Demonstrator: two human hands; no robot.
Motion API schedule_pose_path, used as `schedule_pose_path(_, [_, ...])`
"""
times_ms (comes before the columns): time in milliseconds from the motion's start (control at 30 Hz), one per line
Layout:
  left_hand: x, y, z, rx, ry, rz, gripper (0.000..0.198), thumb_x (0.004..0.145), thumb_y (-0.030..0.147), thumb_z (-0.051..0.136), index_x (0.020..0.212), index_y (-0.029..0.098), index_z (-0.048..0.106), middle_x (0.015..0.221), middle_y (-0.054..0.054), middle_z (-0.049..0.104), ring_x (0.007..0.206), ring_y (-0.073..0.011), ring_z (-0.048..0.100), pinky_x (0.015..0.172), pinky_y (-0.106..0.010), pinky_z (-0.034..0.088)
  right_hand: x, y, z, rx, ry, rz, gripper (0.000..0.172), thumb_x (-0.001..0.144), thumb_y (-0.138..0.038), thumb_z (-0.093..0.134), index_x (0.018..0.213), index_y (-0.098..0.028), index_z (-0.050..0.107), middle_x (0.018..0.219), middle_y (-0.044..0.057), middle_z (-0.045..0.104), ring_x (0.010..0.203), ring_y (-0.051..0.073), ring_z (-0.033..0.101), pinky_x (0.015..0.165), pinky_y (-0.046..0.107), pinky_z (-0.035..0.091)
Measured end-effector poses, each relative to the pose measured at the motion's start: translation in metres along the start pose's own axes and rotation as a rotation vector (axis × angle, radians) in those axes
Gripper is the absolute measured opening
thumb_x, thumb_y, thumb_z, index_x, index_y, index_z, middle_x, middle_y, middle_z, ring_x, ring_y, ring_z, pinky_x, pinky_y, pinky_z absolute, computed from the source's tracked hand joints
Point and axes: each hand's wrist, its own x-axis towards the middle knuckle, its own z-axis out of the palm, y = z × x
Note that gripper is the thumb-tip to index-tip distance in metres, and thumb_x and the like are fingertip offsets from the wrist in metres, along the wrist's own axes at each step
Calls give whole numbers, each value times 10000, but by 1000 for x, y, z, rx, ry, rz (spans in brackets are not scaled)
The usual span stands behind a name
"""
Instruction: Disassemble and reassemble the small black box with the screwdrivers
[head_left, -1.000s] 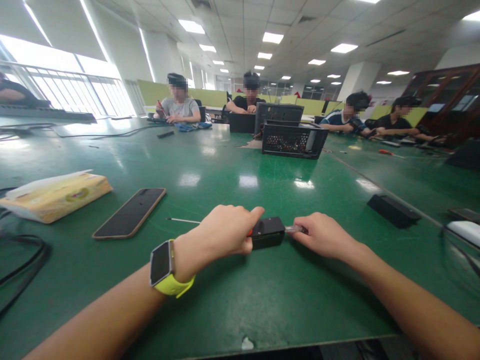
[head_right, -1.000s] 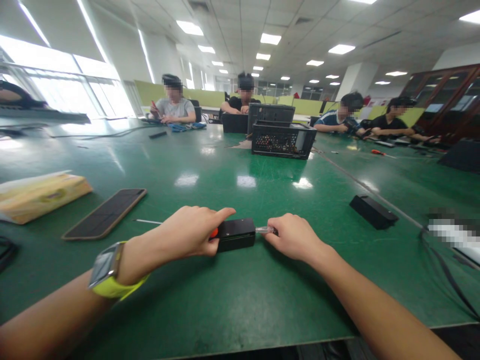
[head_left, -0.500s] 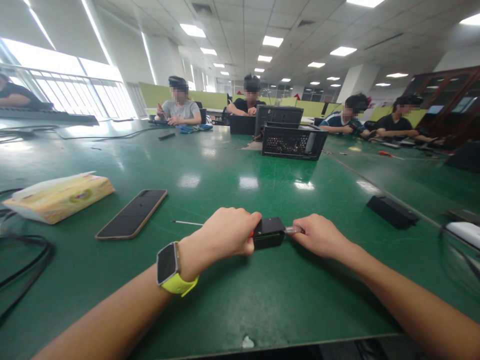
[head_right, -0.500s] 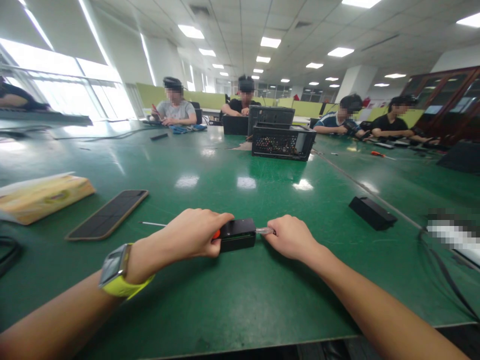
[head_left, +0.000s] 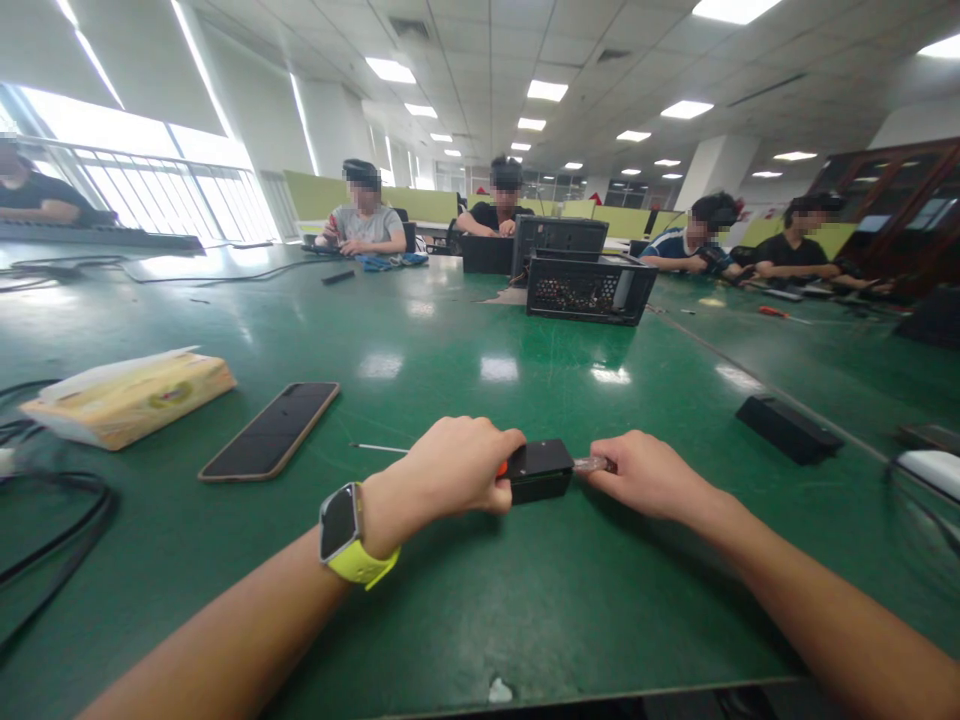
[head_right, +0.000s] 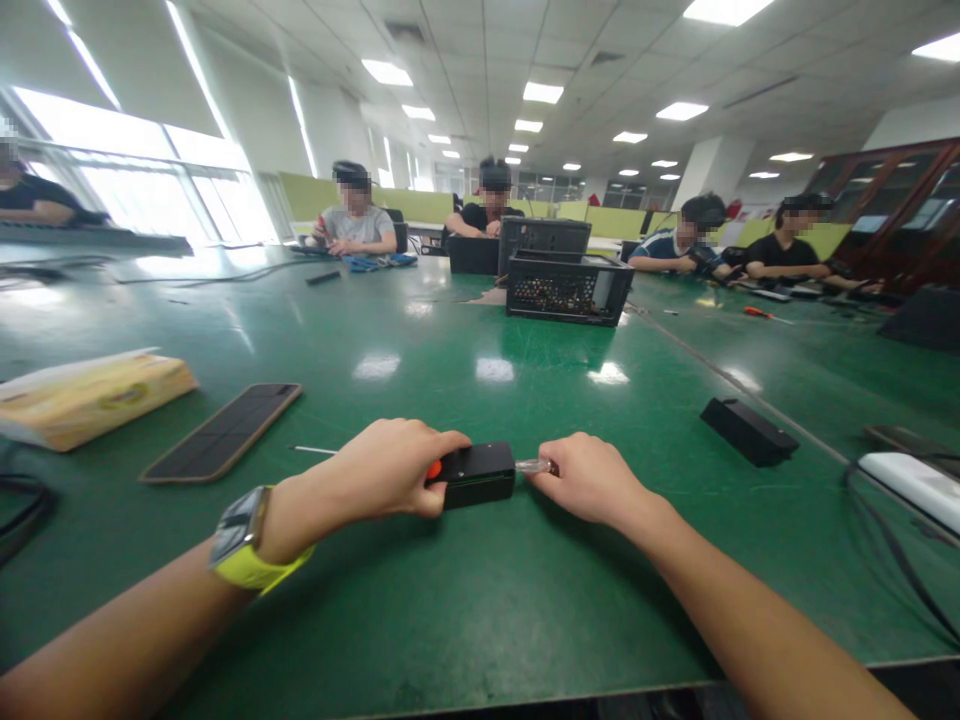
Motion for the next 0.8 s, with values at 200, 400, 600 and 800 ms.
schedule_pose_path(200, [-1,-4,3,-4,-4,-1,303,693,366,579,954,231,654,779,-67,703,679,-301,686,519,-329,459,-2,8,-13,373,-15,-120,141,805,-322,615,822,-182,598,694,-13,578,632,132,502,576,237,352])
schedule_pose_path(400, [-2,-5,5,-13,19,-7,298,699,358,567,959,236,647,770,-61,700,660,-303,680,504,-333,445,4,15,-11,596,-164,-136,295,865,-437,572,802,-154,626,662,-10,548,606,119,460,567,237,353])
schedule_pose_path(600, [-3,-5,7,-16,36,-10,278,697,365,566,930,234,641,763,-61,698,660,-310,680,504,-338,447,6,12,0,618,-209,-142,499,922,-568,411,723,-151,600,569,-33,433,517,95,397,496,230,309])
schedule_pose_path(800, [-1,-3,6,-6,37,-22,271,694,355,553,921,233,638,743,-59,690,641,-310,676,491,-339,440,7,16,9,871,-374,-20,521,871,-668,416,691,-184,483,501,-87,297,404,58,231,378,201,171])
